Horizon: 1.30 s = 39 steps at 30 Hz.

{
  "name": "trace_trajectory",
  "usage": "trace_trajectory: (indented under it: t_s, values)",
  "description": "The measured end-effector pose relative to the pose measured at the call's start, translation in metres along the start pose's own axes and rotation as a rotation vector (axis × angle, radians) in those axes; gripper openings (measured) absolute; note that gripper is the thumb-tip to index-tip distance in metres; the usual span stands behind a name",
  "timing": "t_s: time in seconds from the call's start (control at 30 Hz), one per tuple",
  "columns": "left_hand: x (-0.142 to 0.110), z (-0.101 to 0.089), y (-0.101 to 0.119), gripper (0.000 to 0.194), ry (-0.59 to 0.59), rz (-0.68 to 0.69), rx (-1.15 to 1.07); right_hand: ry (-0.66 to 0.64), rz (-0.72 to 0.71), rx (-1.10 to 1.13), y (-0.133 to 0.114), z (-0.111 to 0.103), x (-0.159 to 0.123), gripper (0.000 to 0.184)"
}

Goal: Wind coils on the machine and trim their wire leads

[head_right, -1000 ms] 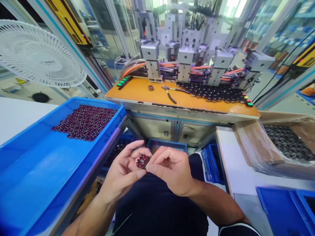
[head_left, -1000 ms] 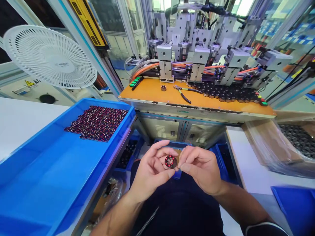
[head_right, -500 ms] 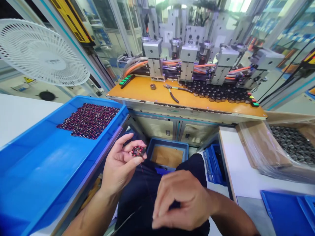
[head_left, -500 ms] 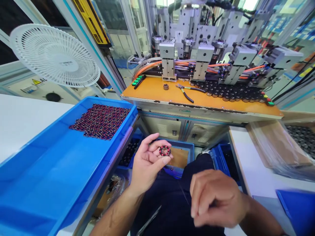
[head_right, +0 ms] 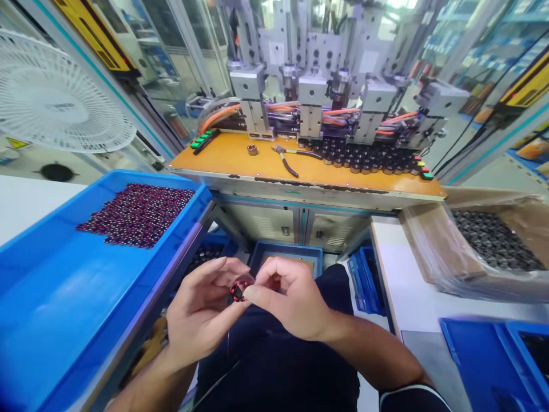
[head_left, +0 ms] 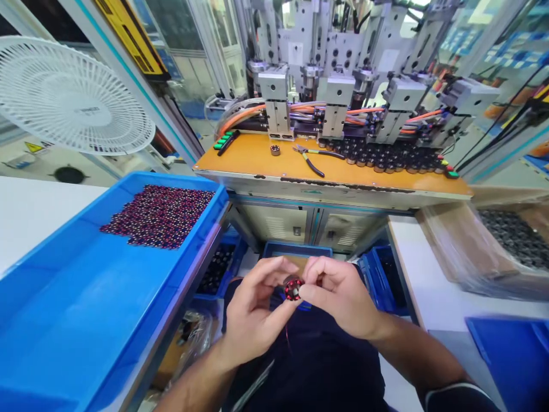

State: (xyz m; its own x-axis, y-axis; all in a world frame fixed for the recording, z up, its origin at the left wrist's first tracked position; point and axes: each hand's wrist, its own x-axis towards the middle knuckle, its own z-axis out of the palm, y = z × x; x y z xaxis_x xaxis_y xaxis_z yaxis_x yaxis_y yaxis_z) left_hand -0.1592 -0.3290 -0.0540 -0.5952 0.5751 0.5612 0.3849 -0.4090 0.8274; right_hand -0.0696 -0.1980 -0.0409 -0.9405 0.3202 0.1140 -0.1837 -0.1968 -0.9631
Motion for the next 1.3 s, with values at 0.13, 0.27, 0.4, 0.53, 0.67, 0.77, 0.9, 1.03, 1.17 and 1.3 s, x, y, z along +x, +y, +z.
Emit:
trace_trajectory:
  t_s: [0.13,0.27,0.4,0.53,0.67,0.77,0.9,1.03,1.17,1.3]
  values:
    - [0.004,-0.003,-0.002,0.061,0.064,-0.139,-0.214,0.1,0.05,0.273,0.013,0.008,-0.013,0.028]
    - [0.005,-0.005,-0.003,0.06,0.032,-0.215,-0.332,0.109,0.109,0.282,0.015,0.002,-0.018,0.026]
    - [0.004,0.0,-0.003,0.066,-0.021,-0.211,-0.296,0.05,0.1,0.215,0.008,-0.007,-0.013,0.026]
    - [0.006,0.003,-0.004,0.053,-0.051,-0.29,-0.419,0.104,0.073,0.237,0.011,-0.006,-0.013,0.021]
    - [0.007,-0.003,-0.009,0.034,-0.084,-0.364,-0.58,0.086,0.085,0.235,0.019,-0.007,-0.017,0.021]
    - [0.005,-0.006,-0.013,0.036,-0.114,-0.414,-0.611,0.032,0.082,0.196,0.016,-0.012,-0.014,0.023]
    - [0.004,-0.004,-0.015,0.035,-0.158,-0.445,-0.549,-0.004,0.047,-0.028,0.0,-0.016,-0.005,0.026]
    - [0.002,-0.004,-0.016,0.033,-0.133,-0.463,-0.434,0.016,0.053,-0.216,-0.007,-0.015,-0.001,0.024]
    - [-0.002,-0.007,-0.016,0.031,-0.109,-0.522,-0.472,0.001,-0.003,-0.237,-0.007,-0.02,-0.001,0.023]
    - [0.0,-0.007,-0.011,0.034,-0.099,-0.558,-0.55,0.01,0.039,-0.252,-0.013,-0.024,0.001,0.026]
